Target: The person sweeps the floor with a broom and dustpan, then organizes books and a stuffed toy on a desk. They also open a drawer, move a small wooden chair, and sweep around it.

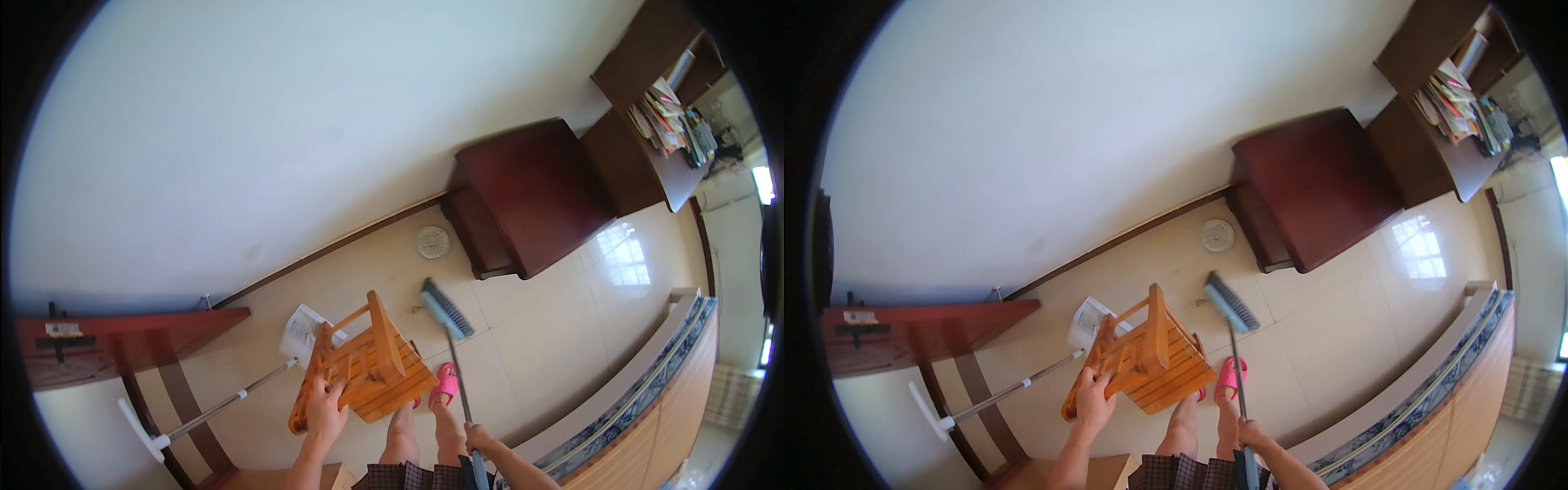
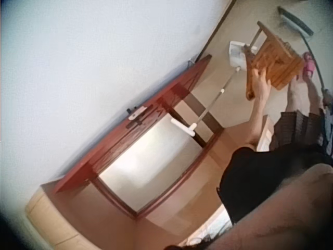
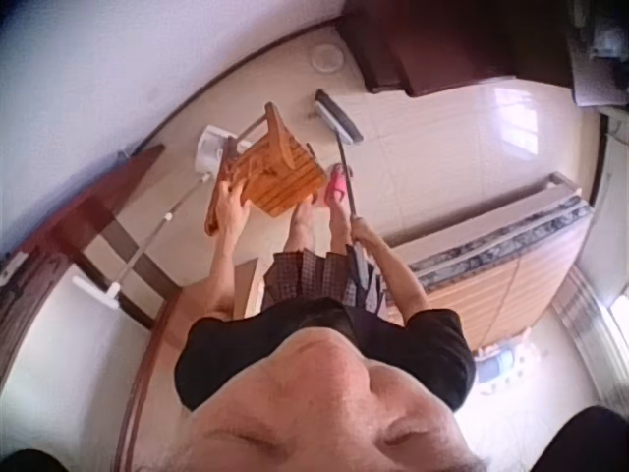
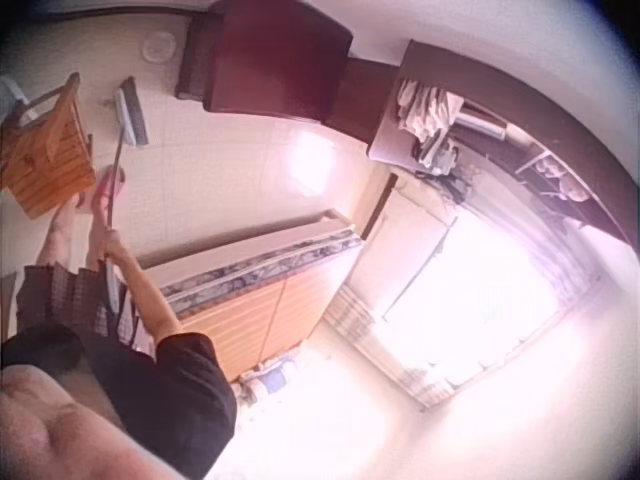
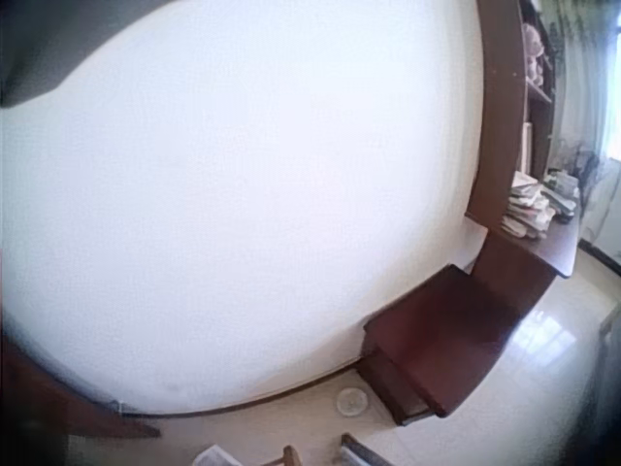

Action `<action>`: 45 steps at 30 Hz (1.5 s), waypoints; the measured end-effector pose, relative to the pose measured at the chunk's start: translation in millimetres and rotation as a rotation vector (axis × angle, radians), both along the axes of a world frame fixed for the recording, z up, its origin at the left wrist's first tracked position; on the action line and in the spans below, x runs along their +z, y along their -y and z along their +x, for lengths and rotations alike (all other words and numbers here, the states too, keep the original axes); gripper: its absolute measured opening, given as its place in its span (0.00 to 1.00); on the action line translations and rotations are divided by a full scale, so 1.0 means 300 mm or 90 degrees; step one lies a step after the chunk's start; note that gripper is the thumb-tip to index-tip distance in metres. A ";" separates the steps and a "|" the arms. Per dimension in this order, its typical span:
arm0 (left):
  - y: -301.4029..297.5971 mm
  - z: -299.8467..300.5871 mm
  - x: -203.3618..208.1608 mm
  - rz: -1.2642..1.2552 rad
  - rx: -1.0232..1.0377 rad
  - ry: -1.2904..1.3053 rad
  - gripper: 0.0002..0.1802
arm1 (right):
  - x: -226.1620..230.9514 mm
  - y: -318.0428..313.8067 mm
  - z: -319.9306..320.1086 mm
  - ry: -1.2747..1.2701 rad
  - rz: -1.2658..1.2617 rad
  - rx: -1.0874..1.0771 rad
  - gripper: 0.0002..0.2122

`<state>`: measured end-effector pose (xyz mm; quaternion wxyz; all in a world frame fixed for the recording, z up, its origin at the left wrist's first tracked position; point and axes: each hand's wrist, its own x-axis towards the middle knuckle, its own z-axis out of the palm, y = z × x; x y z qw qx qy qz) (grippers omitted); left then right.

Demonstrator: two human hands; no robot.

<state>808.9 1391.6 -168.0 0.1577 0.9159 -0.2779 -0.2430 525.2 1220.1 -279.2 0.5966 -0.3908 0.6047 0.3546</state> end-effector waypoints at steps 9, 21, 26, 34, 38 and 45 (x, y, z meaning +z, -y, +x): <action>-0.263 -0.284 0.112 -0.020 0.121 -0.034 0.24 | 0.053 0.122 0.073 0.086 -0.096 0.350 0.23; -0.478 -0.504 0.122 -0.008 0.217 -0.060 0.24 | -0.365 -0.092 0.484 0.281 -0.337 0.894 0.09; -0.643 -0.570 0.062 -0.002 0.195 -0.058 0.24 | -0.207 -0.192 0.161 0.294 -0.202 0.959 0.12; -0.698 -0.604 0.120 -0.077 0.263 -0.133 0.22 | 0.069 -0.159 0.295 0.111 -0.307 0.493 0.22; -0.725 -0.583 0.135 0.018 0.248 -0.193 0.24 | -0.082 -0.139 0.377 0.183 -0.316 0.520 0.16; -0.724 -0.480 0.187 -0.046 0.056 0.167 0.20 | 0.006 -0.443 -0.032 -0.076 -0.167 0.572 0.22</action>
